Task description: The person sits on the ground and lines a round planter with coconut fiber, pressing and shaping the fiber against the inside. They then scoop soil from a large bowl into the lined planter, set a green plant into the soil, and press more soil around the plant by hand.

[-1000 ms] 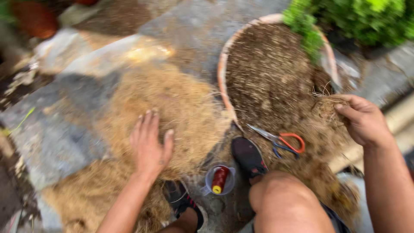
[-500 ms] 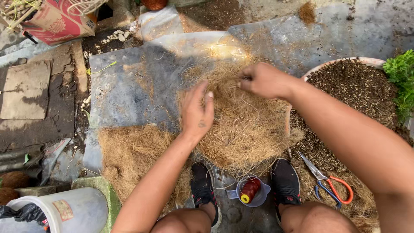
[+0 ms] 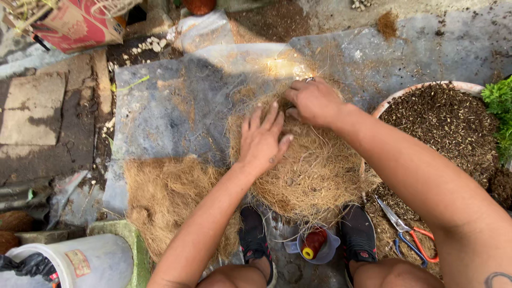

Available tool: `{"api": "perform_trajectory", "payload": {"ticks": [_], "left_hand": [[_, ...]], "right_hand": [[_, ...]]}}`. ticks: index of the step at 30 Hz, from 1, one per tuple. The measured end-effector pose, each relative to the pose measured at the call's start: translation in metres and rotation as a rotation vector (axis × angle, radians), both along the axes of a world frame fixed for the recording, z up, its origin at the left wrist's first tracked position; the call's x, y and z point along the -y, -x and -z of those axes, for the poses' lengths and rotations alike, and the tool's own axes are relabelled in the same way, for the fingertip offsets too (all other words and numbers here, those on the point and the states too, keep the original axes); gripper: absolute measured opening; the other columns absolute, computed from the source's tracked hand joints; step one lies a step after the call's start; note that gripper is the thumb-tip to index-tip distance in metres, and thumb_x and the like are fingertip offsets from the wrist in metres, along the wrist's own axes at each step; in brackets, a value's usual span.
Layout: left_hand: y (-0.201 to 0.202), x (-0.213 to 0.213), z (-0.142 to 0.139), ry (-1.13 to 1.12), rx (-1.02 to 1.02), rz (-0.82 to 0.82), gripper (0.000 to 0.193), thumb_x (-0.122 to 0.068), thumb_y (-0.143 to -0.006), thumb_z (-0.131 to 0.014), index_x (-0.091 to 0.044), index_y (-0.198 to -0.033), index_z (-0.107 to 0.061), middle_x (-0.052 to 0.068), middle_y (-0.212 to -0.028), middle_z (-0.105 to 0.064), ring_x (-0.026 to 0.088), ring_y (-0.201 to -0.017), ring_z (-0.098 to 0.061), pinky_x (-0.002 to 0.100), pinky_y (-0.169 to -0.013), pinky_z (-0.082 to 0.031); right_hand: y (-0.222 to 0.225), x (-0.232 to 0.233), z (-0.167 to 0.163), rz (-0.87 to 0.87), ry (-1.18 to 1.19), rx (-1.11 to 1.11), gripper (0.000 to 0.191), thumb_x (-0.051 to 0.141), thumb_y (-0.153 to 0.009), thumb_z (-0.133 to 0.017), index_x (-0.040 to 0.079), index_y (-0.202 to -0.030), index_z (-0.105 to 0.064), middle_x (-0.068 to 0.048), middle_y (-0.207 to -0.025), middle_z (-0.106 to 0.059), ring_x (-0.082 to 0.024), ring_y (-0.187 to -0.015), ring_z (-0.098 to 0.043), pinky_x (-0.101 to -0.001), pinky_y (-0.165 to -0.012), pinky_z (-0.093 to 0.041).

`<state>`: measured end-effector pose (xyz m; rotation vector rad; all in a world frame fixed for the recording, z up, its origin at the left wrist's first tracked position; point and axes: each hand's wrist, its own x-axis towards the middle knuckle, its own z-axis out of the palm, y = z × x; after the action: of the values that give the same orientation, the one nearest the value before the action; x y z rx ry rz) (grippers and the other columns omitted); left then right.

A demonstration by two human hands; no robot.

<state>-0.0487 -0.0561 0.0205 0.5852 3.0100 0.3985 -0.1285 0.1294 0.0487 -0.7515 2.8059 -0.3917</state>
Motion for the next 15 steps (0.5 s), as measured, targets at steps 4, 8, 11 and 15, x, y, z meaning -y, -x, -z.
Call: {"api": "perform_trajectory", "payload": {"ticks": [4, 8, 11, 15], "left_hand": [[0.007, 0.002, 0.003, 0.080, 0.137, 0.025, 0.078, -0.057, -0.101, -0.035, -0.005, -0.158, -0.029, 0.016, -0.168, -0.019, 0.042, -0.155, -0.005, 0.059, -0.122, -0.003], [0.007, 0.005, 0.014, 0.037, 0.131, 0.061, 0.084, -0.063, -0.102, -0.028, -0.004, -0.161, -0.022, 0.015, -0.169, -0.017, 0.040, -0.156, -0.003, 0.061, -0.123, 0.003], [0.005, 0.004, 0.019, 0.120, 0.036, 0.114, 0.084, -0.062, -0.101, -0.027, -0.004, -0.162, -0.020, 0.016, -0.169, -0.018, 0.039, -0.157, -0.004, 0.061, -0.123, 0.003], [0.000, 0.000, 0.019, 0.182, 0.184, 0.114, 0.089, -0.068, -0.099, -0.026, -0.006, -0.162, -0.015, 0.017, -0.169, -0.012, 0.038, -0.157, -0.001, 0.060, -0.122, 0.006]], "right_hand": [[-0.016, -0.018, 0.003, -0.063, 0.236, -0.323, 0.051, 0.027, -0.086, -0.071, 0.008, -0.134, -0.066, -0.017, -0.137, -0.061, -0.034, -0.123, -0.057, -0.0571, -0.103, -0.034], [-0.035, -0.038, 0.012, -0.206, 0.106, -0.364, 0.036, 0.024, -0.101, -0.057, 0.017, -0.136, -0.061, -0.003, -0.154, -0.053, -0.022, -0.147, -0.048, -0.0499, -0.125, -0.030], [-0.047, -0.035, 0.019, -0.332, -0.120, -0.222, 0.056, 0.042, -0.099, -0.052, 0.013, -0.147, -0.046, -0.007, -0.162, -0.037, -0.026, -0.152, -0.029, -0.0531, -0.126, -0.013], [-0.047, -0.023, 0.025, -0.354, -0.286, -0.058, 0.076, 0.054, -0.099, -0.038, 0.013, -0.160, -0.020, -0.010, -0.171, -0.017, -0.029, -0.156, -0.010, -0.0535, -0.121, 0.000]]}}
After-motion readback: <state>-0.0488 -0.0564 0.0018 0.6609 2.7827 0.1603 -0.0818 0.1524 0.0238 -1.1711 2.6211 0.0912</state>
